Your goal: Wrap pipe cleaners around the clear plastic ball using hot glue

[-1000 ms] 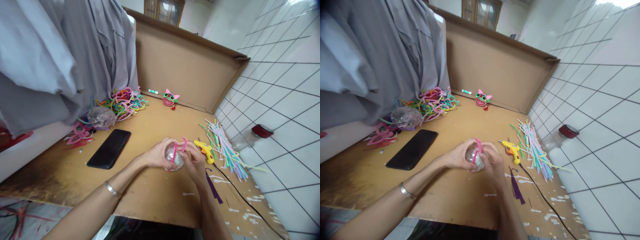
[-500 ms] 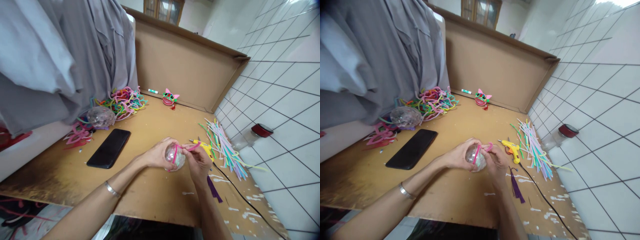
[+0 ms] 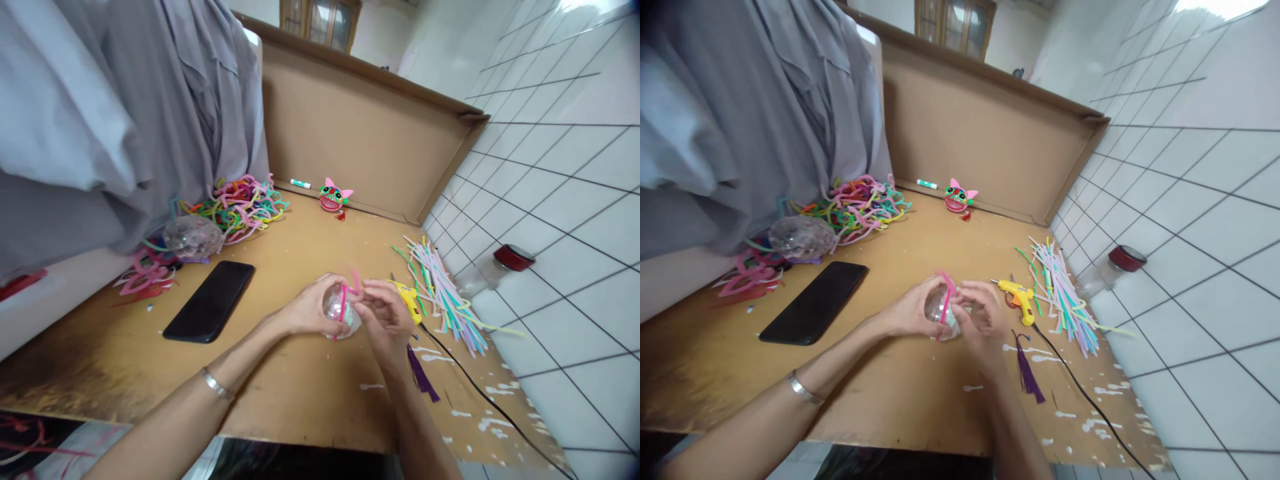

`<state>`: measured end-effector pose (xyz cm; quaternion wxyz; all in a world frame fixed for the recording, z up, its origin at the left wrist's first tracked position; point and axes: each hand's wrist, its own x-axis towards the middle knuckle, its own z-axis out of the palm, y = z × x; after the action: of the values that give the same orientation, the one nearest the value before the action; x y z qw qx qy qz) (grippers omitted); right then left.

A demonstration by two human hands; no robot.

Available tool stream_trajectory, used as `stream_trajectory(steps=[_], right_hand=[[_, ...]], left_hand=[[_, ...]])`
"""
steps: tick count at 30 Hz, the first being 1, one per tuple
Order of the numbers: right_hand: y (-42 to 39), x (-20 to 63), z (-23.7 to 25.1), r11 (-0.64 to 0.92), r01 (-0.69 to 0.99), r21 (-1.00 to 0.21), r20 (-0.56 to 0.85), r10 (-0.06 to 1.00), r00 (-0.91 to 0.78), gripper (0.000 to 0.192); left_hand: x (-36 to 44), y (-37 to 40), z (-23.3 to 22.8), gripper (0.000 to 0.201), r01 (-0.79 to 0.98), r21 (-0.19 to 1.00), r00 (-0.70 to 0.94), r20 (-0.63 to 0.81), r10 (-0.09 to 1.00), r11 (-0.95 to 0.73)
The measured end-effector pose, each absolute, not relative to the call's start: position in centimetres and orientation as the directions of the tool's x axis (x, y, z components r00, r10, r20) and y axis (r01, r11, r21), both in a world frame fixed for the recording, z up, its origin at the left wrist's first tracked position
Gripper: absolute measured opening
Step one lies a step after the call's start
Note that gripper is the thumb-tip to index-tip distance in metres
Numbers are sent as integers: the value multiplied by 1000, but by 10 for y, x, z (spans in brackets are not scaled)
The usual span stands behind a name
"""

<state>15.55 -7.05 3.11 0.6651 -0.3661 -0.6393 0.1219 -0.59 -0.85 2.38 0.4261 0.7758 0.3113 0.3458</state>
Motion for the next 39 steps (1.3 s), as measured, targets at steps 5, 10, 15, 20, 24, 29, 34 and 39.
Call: stream_trajectory(steps=[5, 10, 15, 20, 24, 29, 34, 39], right_hand=[[-44, 180, 12, 445, 499, -743, 644, 680, 351, 24], [-21, 229, 24, -35, 870, -491, 618, 690, 376, 32], [-33, 242, 28, -489, 872, 27, 377, 813, 444, 51], [-39, 251, 8, -568, 819, 77, 269, 803, 532, 65], [-35, 265, 1, -559, 829, -21, 174, 815, 554, 60], [-30, 275, -1, -549, 823, -149, 166, 806, 568, 48], [-37, 271, 11, -488, 833, -262, 330, 765, 552, 46], [-40, 259, 17, -298, 888, -349, 583, 674, 455, 45]], left_hand=[[-6, 6, 10, 68, 51, 956, 413, 243, 878, -288], [-7, 17, 0, 70, -9, 972, 310, 225, 924, -234], [-6, 20, -1, 69, -84, 974, 264, 223, 938, -208], [-6, 24, -4, 68, -130, 974, 225, 209, 952, -183], [-3, 23, -10, 71, -236, 951, 275, 263, 925, -200], [-1, 25, -14, 70, -189, 951, 281, 290, 915, -244], [0, 20, -8, 69, -134, 963, 273, 262, 926, -233], [0, 15, -5, 70, -30, 977, 287, 213, 934, -213]])
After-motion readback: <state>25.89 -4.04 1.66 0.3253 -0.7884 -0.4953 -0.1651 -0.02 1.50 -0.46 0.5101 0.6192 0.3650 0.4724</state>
